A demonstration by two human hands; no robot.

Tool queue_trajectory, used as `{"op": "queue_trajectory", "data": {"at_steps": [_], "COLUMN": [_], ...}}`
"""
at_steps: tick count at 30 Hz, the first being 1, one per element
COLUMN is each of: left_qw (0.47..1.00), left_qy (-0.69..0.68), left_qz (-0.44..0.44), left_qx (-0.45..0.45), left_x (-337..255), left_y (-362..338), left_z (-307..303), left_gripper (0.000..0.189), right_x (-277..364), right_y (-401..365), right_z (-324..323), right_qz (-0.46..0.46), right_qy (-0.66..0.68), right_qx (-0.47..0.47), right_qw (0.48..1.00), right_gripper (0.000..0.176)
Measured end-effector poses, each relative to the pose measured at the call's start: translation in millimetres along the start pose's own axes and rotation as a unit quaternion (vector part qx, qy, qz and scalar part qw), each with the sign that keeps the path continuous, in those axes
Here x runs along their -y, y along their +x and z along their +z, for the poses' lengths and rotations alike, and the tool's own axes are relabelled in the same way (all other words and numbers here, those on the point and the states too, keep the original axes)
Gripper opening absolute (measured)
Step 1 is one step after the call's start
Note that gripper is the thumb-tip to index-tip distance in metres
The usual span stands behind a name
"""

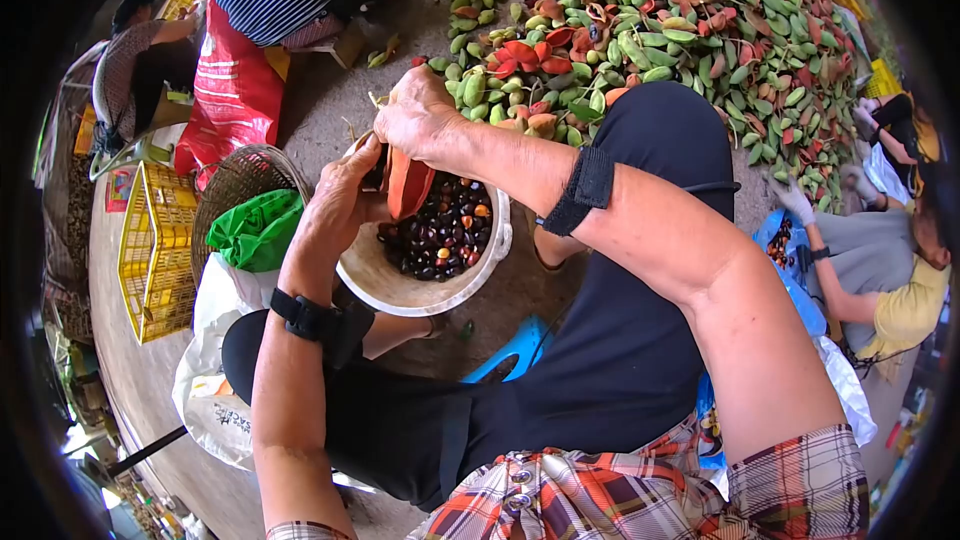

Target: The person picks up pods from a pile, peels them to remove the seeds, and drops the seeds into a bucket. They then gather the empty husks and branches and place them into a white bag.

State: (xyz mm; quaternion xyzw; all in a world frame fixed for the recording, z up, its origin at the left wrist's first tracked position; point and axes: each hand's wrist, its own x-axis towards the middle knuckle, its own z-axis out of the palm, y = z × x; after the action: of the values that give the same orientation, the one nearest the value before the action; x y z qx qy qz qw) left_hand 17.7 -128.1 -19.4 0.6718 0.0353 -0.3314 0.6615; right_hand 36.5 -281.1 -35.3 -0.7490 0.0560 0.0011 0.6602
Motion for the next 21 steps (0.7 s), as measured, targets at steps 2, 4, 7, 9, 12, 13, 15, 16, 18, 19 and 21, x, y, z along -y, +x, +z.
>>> {"op": "queue_trajectory", "data": {"at_steps": [2, 4, 7, 9, 12, 13, 15, 16, 18, 19, 21], "left_qw": [0.998, 0.998, 0.996, 0.990, 0.973, 0.973, 0.978, 0.979, 0.978, 0.977, 0.979], "left_qy": [-0.036, -0.029, 0.028, 0.021, 0.023, 0.024, 0.035, 0.025, 0.030, 0.039, 0.068], "left_qz": [0.043, 0.052, 0.031, 0.084, 0.183, 0.182, 0.181, 0.182, 0.186, 0.193, 0.137], "left_qx": [-0.005, -0.007, -0.079, -0.108, -0.139, -0.142, -0.097, -0.092, -0.089, -0.080, -0.138], "left_x": [5, 3, 1, 14, 23, 22, 24, 25, 29, 30, 29], "left_y": [5, 7, 8, 11, 21, 24, 27, 25, 28, 31, 33], "left_z": [-2, -9, -11, -4, -7, -10, -18, -16, -19, -21, -18], "left_gripper": [0.042, 0.037, 0.031, 0.025, 0.022, 0.022, 0.022, 0.022, 0.022, 0.022, 0.022], "right_x": [4, 7, 7, 15, 6, 7, 9, 10, 11, 10, 9], "right_y": [-3, -4, -8, -10, -3, -4, -6, -6, -5, -4, -8], "right_z": [1, 1, 12, 14, 16, 15, 14, 14, 13, 11, 13], "right_qz": [-0.017, -0.048, -0.122, -0.140, -0.161, -0.162, -0.166, -0.179, -0.180, -0.174, -0.156], "right_qy": [-0.024, -0.126, -0.116, -0.150, -0.150, -0.148, -0.183, -0.192, -0.185, -0.173, -0.079], "right_qx": [0.005, -0.004, -0.033, -0.039, -0.061, -0.058, -0.063, -0.067, -0.048, -0.026, -0.013], "right_qw": [1.000, 0.991, 0.985, 0.978, 0.974, 0.974, 0.967, 0.963, 0.965, 0.969, 0.985], "right_gripper": [0.010, 0.010, 0.010, 0.010, 0.010, 0.010, 0.010, 0.010, 0.008, 0.007, 0.011]}}
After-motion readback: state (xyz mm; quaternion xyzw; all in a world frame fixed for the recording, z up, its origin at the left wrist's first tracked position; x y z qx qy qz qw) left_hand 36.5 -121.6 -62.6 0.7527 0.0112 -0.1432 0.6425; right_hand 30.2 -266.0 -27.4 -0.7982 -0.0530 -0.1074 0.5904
